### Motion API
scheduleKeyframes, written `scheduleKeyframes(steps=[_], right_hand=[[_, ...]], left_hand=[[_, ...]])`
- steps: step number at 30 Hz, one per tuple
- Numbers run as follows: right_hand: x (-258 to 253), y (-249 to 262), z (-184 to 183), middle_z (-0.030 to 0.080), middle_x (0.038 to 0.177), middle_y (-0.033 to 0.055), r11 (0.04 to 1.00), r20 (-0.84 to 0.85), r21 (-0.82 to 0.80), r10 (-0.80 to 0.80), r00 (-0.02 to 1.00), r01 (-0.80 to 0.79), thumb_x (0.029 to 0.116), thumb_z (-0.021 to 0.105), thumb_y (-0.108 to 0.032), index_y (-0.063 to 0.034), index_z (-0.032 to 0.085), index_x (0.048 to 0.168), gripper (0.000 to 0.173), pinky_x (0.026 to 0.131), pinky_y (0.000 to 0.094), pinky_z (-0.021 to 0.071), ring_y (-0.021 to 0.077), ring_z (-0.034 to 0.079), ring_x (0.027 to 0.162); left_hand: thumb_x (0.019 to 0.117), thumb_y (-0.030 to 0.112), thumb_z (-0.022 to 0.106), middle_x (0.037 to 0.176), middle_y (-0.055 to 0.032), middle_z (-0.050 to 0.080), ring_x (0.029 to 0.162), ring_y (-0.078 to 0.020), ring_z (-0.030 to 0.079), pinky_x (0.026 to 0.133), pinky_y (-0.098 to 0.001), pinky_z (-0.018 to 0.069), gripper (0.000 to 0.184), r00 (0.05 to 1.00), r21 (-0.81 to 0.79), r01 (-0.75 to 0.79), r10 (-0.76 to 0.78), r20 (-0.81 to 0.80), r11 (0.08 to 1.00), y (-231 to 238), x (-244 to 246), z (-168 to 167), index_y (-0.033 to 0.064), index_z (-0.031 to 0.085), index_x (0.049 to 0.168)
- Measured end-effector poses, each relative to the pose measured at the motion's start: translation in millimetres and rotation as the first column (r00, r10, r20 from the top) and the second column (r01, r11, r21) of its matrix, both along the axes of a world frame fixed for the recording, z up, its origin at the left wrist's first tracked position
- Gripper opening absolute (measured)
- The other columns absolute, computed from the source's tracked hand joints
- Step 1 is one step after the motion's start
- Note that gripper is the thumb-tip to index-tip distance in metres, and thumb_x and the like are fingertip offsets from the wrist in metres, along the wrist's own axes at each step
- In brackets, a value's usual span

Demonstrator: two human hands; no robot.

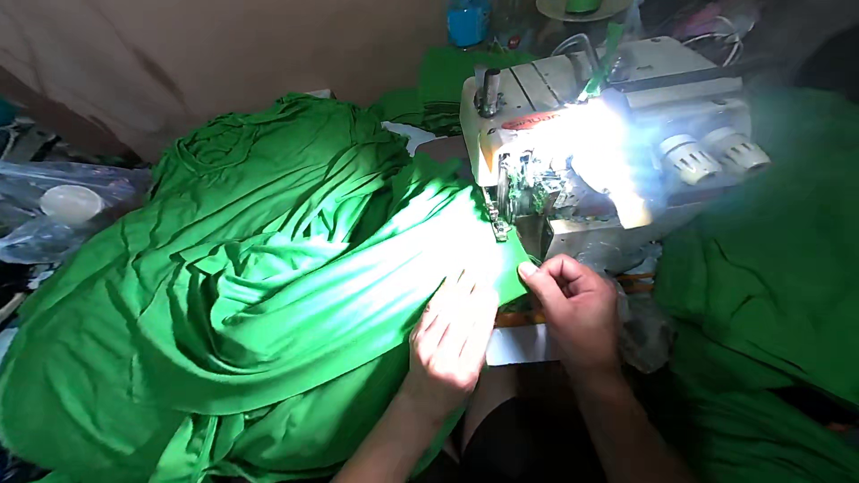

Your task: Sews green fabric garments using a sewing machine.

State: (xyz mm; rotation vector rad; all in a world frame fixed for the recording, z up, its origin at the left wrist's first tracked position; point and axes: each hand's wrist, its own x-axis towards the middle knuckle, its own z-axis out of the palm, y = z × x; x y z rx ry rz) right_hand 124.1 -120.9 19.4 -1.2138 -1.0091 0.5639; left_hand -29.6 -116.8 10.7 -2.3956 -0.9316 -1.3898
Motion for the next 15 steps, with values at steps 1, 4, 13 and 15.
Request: scheduleKeyframes(steps=[1, 4, 13, 15], right_hand=[[0, 7, 0, 0.049, 0.058, -0.0151, 1.0, 0.028, 0.008, -0.022, 0.999, 0.022, 0.0881, 0.064, -0.005, -0.0163, 0.052, 0.067, 0.027, 0.048, 0.0072, 0.0365, -0.0107, 0.043, 0.05], [1, 19, -2, 0.047, 0.055, -0.0144, 0.998, 0.057, -0.011, -0.062, 0.996, 0.063, 0.0894, 0.066, -0.006, -0.018, 0.048, 0.064, 0.033, 0.046, 0.0085, 0.0351, -0.0097, 0.042, 0.048], [-5, -13, 6, 0.049, 0.058, -0.0165, 1.0, 0.042, -0.008, -0.002, 0.999, 0.002, 0.0946, 0.062, -0.013, -0.018, 0.055, 0.069, 0.027, 0.046, 0.0087, 0.0393, -0.0094, 0.046, 0.048], [-12, -20, 9, 0.052, 0.058, -0.0162, 0.997, 0.05, -0.025, 0.078, 0.996, -0.077, 0.0962, 0.061, -0.015, -0.0174, 0.057, 0.069, 0.028, 0.047, 0.0089, 0.0416, -0.0094, 0.049, 0.05]], left_hand=[[0.0948, 0.008, 0.06, 0.092, -0.0126, 0.077, 0.099, -0.0199, 0.072, 0.098, -0.0271, 0.0522, 0.017, 0.999, -0.016, -0.03, 0.03, 0.017, 0.999, 4, 2, 6, 0.0018, 0.076, 0.092], [0.0867, 0.006, 0.064, 0.075, -0.0109, 0.072, 0.076, -0.0186, 0.071, 0.076, -0.0258, 0.0564, 0.013, 0.992, -0.142, -0.125, 0.129, 0.018, 0.982, 20, 11, 29, 0.0019, 0.075, 0.081], [0.0914, 0.001, 0.067, 0.118, -0.0182, 0.073, 0.108, -0.0299, 0.072, 0.092, -0.0464, 0.0569, 0.028, 0.968, -0.559, -0.161, 0.242, 0.073, 0.814, 39, 13, 59, -0.0016, 0.073, 0.118], [0.0903, 0.001, 0.066, 0.11, -0.0192, 0.075, 0.097, -0.0291, 0.075, 0.084, -0.0425, 0.0606, 0.027, 0.942, -0.489, -0.266, 0.333, 0.052, 0.83, 21, 0, 53, -0.0046, 0.073, 0.115]])
